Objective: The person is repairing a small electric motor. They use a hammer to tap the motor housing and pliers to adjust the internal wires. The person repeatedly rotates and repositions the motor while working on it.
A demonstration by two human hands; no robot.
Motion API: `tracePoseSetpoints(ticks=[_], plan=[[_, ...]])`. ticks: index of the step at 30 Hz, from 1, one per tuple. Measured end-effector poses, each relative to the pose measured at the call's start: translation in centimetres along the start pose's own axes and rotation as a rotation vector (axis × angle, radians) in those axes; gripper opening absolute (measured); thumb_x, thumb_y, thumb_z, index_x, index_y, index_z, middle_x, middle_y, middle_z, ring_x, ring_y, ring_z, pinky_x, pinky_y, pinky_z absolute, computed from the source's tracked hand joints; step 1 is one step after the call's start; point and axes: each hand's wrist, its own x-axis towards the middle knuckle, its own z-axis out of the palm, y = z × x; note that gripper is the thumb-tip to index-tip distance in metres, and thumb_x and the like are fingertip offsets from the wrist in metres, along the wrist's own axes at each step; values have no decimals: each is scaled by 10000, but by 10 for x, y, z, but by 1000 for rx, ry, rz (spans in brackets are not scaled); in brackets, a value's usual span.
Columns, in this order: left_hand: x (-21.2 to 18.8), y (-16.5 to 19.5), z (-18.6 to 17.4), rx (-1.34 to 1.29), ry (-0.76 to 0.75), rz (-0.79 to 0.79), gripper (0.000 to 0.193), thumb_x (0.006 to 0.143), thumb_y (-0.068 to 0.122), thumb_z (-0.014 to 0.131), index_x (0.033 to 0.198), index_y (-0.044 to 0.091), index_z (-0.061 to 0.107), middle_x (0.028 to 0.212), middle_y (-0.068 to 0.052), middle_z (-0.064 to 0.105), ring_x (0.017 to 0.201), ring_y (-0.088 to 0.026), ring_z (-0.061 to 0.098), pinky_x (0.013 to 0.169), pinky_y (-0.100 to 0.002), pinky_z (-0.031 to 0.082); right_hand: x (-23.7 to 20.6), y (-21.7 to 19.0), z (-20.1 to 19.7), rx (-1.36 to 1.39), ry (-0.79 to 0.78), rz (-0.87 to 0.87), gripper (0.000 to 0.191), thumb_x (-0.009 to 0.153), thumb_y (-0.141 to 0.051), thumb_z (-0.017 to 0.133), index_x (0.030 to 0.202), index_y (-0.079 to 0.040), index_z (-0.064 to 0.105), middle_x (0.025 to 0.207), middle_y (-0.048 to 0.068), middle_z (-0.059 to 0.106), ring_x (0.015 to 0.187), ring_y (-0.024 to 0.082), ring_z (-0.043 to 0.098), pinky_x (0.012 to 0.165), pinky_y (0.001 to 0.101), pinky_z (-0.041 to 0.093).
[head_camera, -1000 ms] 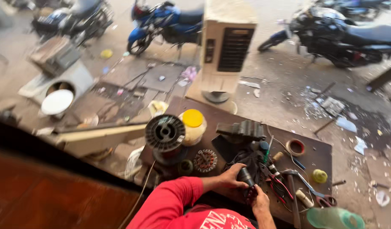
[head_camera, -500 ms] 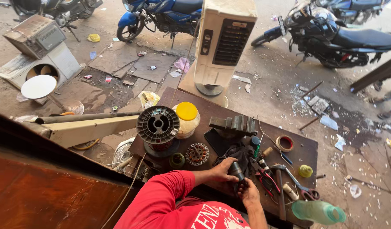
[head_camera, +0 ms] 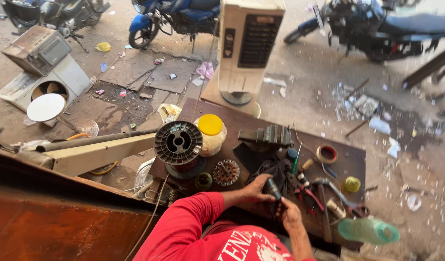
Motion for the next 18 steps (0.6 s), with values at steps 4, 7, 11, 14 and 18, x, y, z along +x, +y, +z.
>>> tracePoseSetpoints(ticks=[4,7,11,14,18], plan=[[10,0,7,-42,40,70,990,722,461,905,1463,-5,441,1386,-241,528,1307,-379,532,1141,-430,429,8,7,-19,-1379,240,-910,254,1019,-166,540,1095,41,666,1054,228,674,1002,404,652,869,487,544],[17,-4,21,40,168,243,915,706,319,938,1407,-28,465,1387,-261,519,1303,-409,510,1144,-469,408,19,18,-51,-1620,200,-1290,361,973,-75,490,1269,73,634,1342,279,608,1263,460,572,1088,512,471],[14,-18,49,18,51,101,793,767,226,905,1408,19,485,1442,-226,530,1347,-347,518,1149,-436,424,42,41,-101,-1549,150,-1402,336,1003,-84,493,1225,109,656,1276,269,637,1207,428,616,1061,499,514],[7,-25,64,-124,-33,-49,852,794,245,893,1474,21,431,1438,-211,529,1331,-338,526,1146,-427,424,53,56,-115,-1363,225,-1045,278,1009,-139,535,1164,58,654,1191,229,635,1105,391,620,970,476,512],[5,-37,63,-116,-105,-224,882,815,299,850,1525,31,402,1439,-196,547,1308,-327,565,1136,-410,444,56,65,-111,-1165,262,-702,222,1018,-213,592,1083,-10,652,1078,176,632,970,343,625,848,445,510]])
